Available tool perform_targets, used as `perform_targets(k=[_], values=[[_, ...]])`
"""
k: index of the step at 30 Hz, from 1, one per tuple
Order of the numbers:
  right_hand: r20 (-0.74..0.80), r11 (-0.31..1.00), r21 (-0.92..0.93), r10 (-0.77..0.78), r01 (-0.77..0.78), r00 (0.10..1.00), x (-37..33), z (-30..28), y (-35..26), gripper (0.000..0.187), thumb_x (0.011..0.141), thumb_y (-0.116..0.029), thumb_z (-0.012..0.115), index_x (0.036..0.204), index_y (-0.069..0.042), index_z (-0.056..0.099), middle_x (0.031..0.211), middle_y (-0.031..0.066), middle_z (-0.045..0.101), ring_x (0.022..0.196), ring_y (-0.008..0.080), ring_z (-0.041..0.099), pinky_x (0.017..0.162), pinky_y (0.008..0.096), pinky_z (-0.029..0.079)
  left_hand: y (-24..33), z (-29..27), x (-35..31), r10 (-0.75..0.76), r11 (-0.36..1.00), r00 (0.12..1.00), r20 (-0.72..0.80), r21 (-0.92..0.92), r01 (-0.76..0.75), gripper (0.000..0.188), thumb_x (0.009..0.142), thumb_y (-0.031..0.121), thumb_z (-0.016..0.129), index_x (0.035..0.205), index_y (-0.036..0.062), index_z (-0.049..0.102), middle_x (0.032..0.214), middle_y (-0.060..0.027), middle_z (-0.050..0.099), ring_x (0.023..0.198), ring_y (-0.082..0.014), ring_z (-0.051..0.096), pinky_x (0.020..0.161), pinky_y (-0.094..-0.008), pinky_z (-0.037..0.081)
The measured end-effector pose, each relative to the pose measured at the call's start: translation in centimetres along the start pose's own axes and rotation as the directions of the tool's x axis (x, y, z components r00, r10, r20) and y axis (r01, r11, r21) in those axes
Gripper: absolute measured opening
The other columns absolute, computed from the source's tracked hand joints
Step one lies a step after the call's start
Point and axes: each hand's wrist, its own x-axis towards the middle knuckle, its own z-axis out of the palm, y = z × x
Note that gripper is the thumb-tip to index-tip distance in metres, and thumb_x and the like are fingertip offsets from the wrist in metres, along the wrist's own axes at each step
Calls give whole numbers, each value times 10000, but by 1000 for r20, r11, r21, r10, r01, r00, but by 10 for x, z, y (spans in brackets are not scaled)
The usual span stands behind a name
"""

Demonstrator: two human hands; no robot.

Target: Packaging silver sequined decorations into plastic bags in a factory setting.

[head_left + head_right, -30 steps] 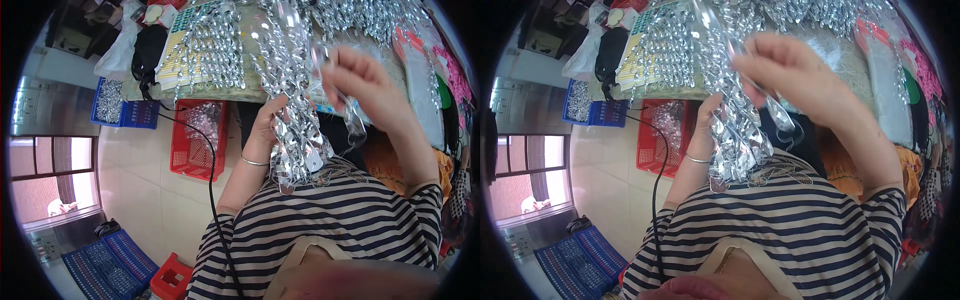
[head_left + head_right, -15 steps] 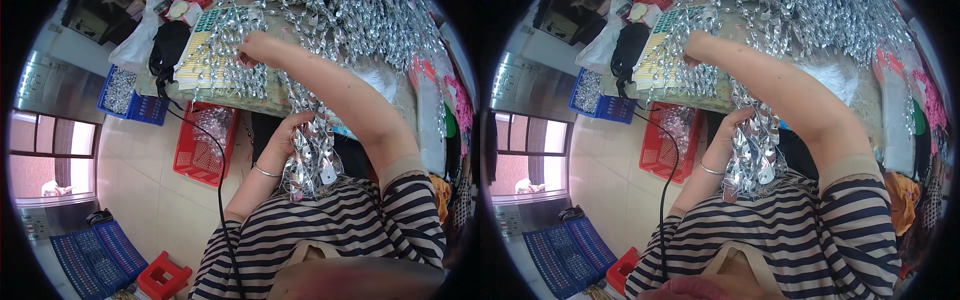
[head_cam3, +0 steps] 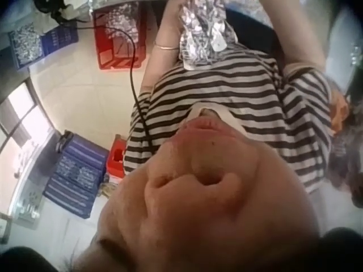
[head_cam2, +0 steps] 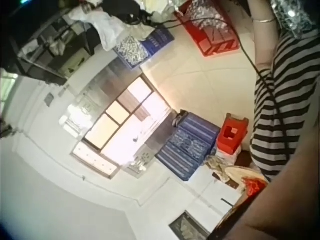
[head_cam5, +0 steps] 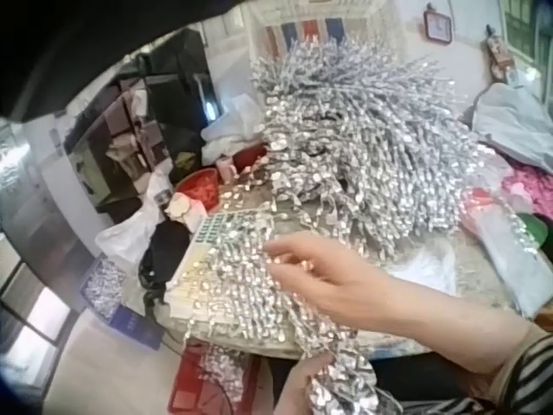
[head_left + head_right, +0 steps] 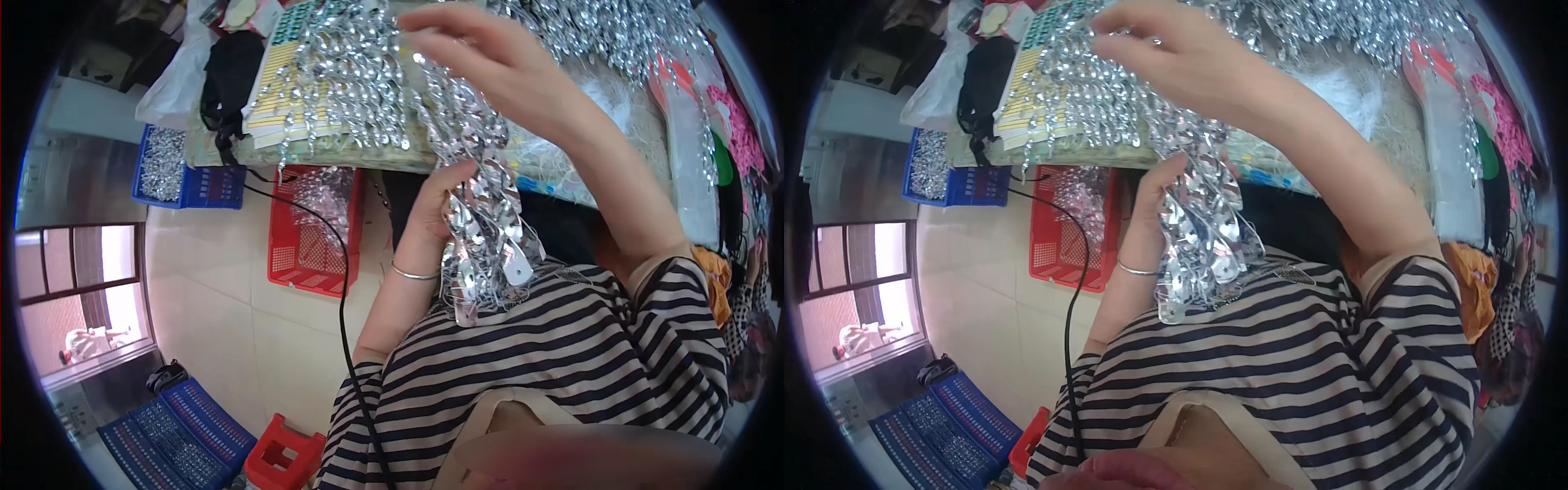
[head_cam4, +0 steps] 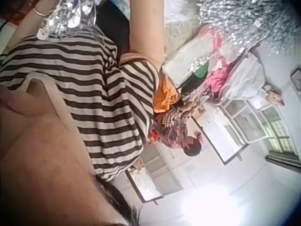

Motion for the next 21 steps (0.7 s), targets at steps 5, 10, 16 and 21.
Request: perform_targets(k=[5, 10, 16, 21], values=[[-192, 952, 75, 307, -298, 932, -97, -37, 31, 367, 952, -278, 510, 1227, -35, 528, 1151, 37, 576, 986, 100, 513, 829, 244, 415, -4, -5, 7, 2, 998, 995, 97, 66, -8, 481, 872, 262, 513, 1198, -91, 496, 1093, -238, 600, 937, -332, 639, 813, -424, 529], [172, 701, 433, 554, -567, 815, -138, -1, 32, 614, 915, -253, 578, 1405, -37, 278, 1241, 93, 477, 1128, 151, 447, 983, 288, 351, -8, 6, 5, 55, 997, 955, 291, -72, -36, 541, 862, 263, 527, 1253, -100, 436, 1166, -236, 568, 981, -341, 625, 857, -438, 516], [231, 671, 564, 431, -481, 872, -140, 9, 19, 694, 882, -288, 638, 1380, 7, 255, 1182, 101, 475, 1051, 132, 479, 885, 269, 418, -9, 5, -7, 109, 993, 970, 216, -77, -94, 528, 846, 223, 572, 1251, -91, 443, 1097, -195, 617, 917, -271, 658, 728, -341, 573], [221, 736, 505, 395, -451, 892, -142, 9, 16, 690, 925, -276, 569, 1412, 31, 189, 1239, 128, 467, 1096, 147, 472, 942, 286, 389, -16, -2, -14, 160, 987, 982, 97, -52, -155, 518, 845, 205, 586, 1260, -70, 441, 1096, -194, 619, 900, -269, 662, 730, -354, 577]])
